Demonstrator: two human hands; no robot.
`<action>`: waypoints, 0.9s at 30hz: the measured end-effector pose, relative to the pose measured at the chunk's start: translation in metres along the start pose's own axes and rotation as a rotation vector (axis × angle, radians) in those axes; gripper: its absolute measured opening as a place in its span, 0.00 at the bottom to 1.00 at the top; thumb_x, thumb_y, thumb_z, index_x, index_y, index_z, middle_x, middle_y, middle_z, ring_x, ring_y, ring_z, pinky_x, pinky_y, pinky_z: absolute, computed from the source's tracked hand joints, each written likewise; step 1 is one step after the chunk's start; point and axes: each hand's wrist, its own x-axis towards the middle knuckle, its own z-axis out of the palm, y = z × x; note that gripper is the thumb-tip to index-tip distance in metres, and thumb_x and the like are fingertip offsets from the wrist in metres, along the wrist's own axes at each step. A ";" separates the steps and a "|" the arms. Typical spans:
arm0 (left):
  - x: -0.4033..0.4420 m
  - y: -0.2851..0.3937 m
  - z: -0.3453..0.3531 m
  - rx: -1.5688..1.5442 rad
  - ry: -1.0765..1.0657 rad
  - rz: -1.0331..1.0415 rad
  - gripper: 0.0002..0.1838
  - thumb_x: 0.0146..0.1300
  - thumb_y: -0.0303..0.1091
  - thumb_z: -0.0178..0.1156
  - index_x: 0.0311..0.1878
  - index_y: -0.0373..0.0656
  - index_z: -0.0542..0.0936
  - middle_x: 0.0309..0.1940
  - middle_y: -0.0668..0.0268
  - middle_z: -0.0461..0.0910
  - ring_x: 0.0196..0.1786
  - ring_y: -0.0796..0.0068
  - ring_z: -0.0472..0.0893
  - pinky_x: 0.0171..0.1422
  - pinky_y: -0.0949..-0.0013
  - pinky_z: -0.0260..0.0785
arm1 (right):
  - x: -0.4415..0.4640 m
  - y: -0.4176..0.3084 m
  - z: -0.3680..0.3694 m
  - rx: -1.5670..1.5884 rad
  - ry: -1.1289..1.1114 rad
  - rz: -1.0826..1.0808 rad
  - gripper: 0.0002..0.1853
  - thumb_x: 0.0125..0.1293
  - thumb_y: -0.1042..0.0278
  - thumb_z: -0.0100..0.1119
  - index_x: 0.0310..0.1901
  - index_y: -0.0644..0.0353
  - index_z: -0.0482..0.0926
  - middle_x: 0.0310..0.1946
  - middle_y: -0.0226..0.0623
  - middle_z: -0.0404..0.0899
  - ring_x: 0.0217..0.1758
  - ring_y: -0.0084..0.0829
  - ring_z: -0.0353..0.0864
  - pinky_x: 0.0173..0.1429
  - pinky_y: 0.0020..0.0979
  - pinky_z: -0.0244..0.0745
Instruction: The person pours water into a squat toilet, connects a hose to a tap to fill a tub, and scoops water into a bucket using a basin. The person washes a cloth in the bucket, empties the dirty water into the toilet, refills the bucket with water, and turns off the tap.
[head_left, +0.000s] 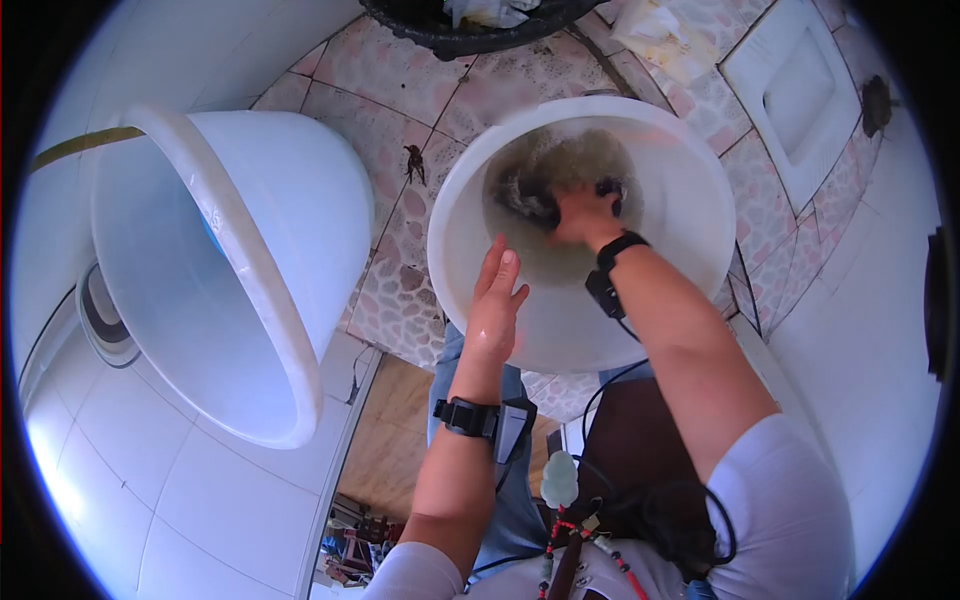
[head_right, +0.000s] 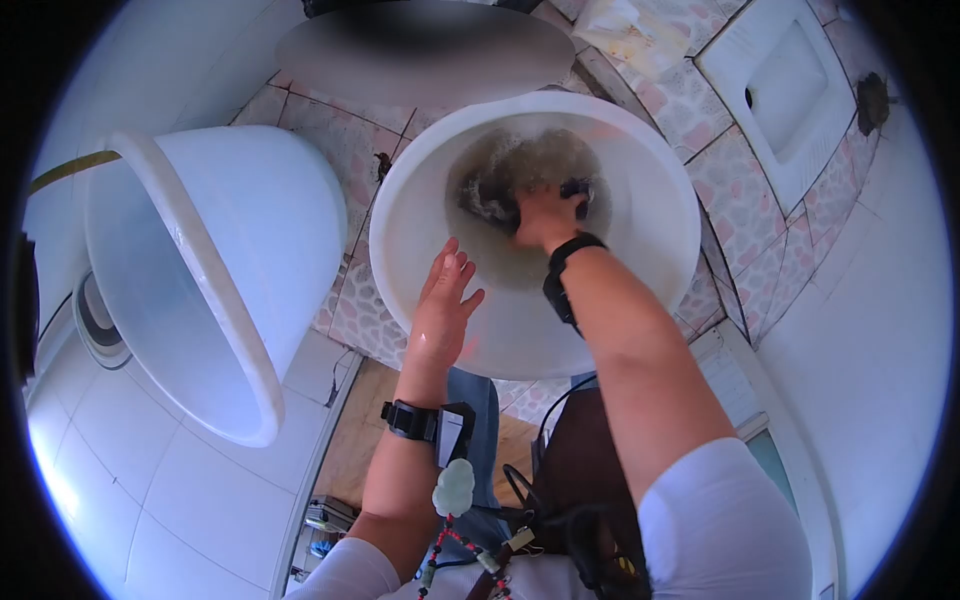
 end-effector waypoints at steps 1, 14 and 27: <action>0.000 0.002 0.000 0.023 -0.015 -0.007 0.43 0.61 0.59 0.47 0.69 0.40 0.45 0.68 0.48 0.44 0.71 0.55 0.45 0.69 0.51 0.43 | 0.011 -0.004 0.018 0.001 0.001 -0.002 0.36 0.50 0.56 0.62 0.61 0.55 0.62 0.57 0.46 0.66 0.61 0.47 0.64 0.62 0.52 0.59; 0.008 0.013 0.010 -0.072 0.187 -0.134 0.43 0.60 0.64 0.45 0.69 0.44 0.48 0.66 0.52 0.52 0.69 0.58 0.53 0.67 0.53 0.51 | -0.154 -0.006 -0.086 0.253 0.199 -0.759 0.22 0.34 0.70 0.59 0.39 0.54 0.75 0.32 0.35 0.72 0.40 0.37 0.72 0.43 0.37 0.62; 0.044 -0.033 0.048 -0.690 -0.060 -0.180 0.24 0.59 0.54 0.56 0.44 0.39 0.71 0.30 0.62 0.76 0.28 0.70 0.78 0.34 0.71 0.72 | -0.125 -0.017 -0.041 0.877 0.605 -0.292 0.20 0.45 0.49 0.66 0.29 0.59 0.77 0.27 0.40 0.75 0.31 0.42 0.77 0.35 0.35 0.71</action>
